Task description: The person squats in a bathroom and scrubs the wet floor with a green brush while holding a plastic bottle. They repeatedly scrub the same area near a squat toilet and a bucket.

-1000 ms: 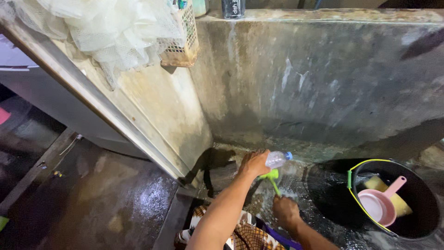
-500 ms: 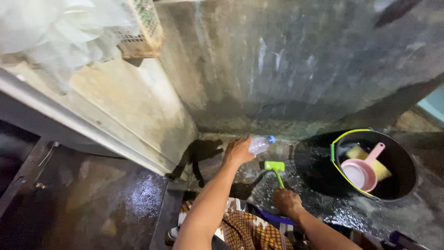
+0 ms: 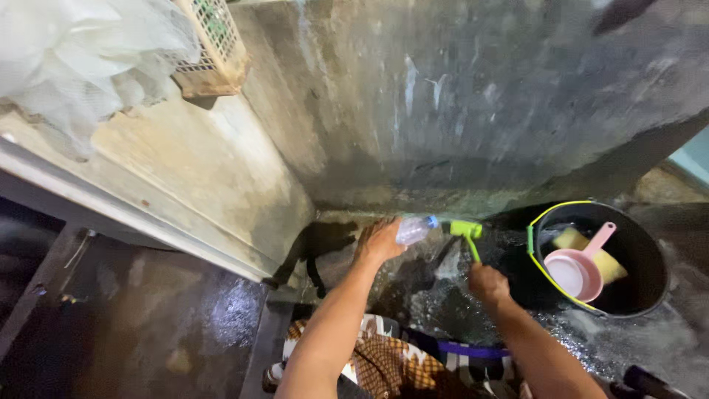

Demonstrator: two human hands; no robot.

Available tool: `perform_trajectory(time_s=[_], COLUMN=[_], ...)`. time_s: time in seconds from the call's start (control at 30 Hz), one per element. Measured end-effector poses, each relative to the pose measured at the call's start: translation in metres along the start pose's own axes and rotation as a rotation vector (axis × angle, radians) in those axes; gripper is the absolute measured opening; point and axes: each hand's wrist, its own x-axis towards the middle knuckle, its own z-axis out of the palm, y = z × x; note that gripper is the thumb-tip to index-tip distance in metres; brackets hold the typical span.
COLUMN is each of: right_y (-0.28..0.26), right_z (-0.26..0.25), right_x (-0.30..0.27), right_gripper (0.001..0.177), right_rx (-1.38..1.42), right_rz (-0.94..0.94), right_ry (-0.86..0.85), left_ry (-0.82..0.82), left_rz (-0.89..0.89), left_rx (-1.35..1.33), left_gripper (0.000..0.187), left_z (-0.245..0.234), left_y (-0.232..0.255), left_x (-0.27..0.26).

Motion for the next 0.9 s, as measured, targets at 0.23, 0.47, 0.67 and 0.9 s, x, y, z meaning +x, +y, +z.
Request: perform_trajectory(time_s=[0.23, 0.47, 0.67, 0.9], right_y=[-0.028, 0.056, 0.022, -0.044], right_z=[0.032, -0.018, -0.002, 0.044], right_x=[-0.059, -0.007, -0.017, -0.067], right_gripper=[0.030, 0.034, 0.035, 0.039], right_rx=[-0.070, 0.051, -0.029, -0.033], right_rz=[-0.099, 0.225, 0.184, -0.070], right_ry=[-0.189, 0.016, 0.013, -0.147], left_ry=[-0.164, -0.003, -0.145, 0.085], left_rz=[-0.121, 0.027, -0.077, -0.013], left_rx=[-0.018, -0.054, -0.221, -0.342], left_gripper=[0.073, 0.083, 0.074, 0.085], left_z=[0.010, 0.041, 0.024, 0.007], left_y=[0.002, 0.021, 0.037, 0.013], left_x=[0.002, 0.007, 0.014, 0.022])
